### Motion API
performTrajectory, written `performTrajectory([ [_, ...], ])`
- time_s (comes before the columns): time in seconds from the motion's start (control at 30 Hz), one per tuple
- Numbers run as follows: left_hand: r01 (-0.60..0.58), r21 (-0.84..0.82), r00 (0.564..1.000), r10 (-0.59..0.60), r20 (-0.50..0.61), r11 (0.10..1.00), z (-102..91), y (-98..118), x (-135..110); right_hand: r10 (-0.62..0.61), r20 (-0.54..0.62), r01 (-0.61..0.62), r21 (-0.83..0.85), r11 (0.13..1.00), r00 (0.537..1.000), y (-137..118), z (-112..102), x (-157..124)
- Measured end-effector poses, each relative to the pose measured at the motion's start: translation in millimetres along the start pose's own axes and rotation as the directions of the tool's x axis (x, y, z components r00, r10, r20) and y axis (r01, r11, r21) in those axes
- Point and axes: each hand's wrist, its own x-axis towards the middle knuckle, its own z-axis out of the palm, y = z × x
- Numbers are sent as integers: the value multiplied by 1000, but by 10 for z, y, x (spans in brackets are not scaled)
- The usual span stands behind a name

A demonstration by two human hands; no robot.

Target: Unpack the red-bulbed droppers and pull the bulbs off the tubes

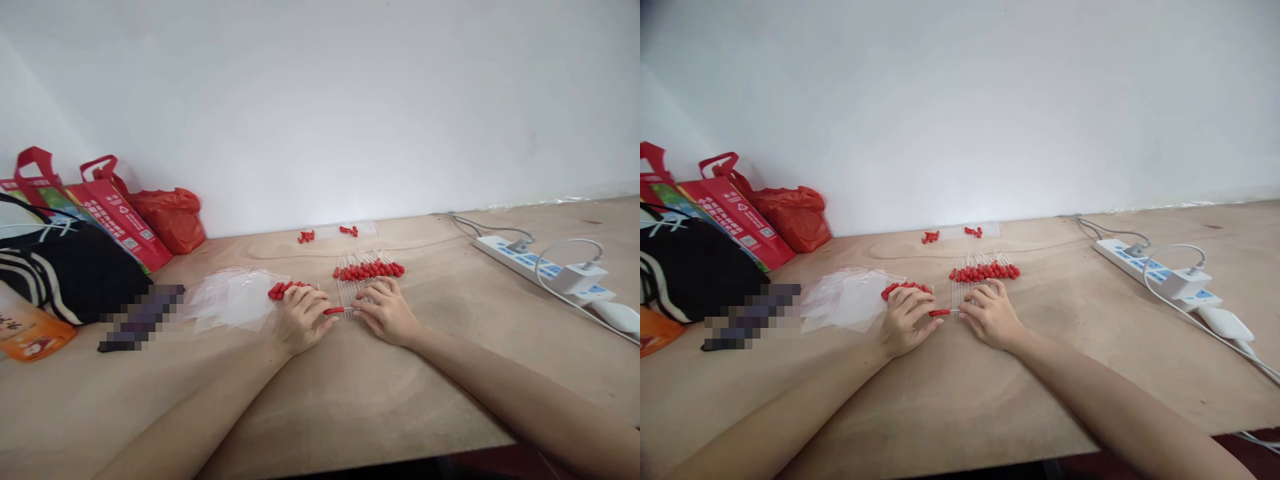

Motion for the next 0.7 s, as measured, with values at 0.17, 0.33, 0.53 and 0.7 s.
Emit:
performTrajectory([
  [0.17, -42, -85, 994, 50, 100, 996, 32, 1, -4, -47, -13, 47, 18, 999, 999, -26, -8, 4],
  [0.33, -104, -127, 991, 113, 70, 987, 38, 13, -29, -96, -65, 98, 16, 995, 993, -54, -37, 6],
  [0.53, -88, -109, 994, 95, 61, 990, -4, 44, -32, -127, -95, 126, -17, 992, 987, -46, -53, -10],
  [0.7, -70, -113, 994, 79, 75, 991, -28, 61, -24, -139, -89, 138, -14, 990, 986, -30, -65, -23],
])
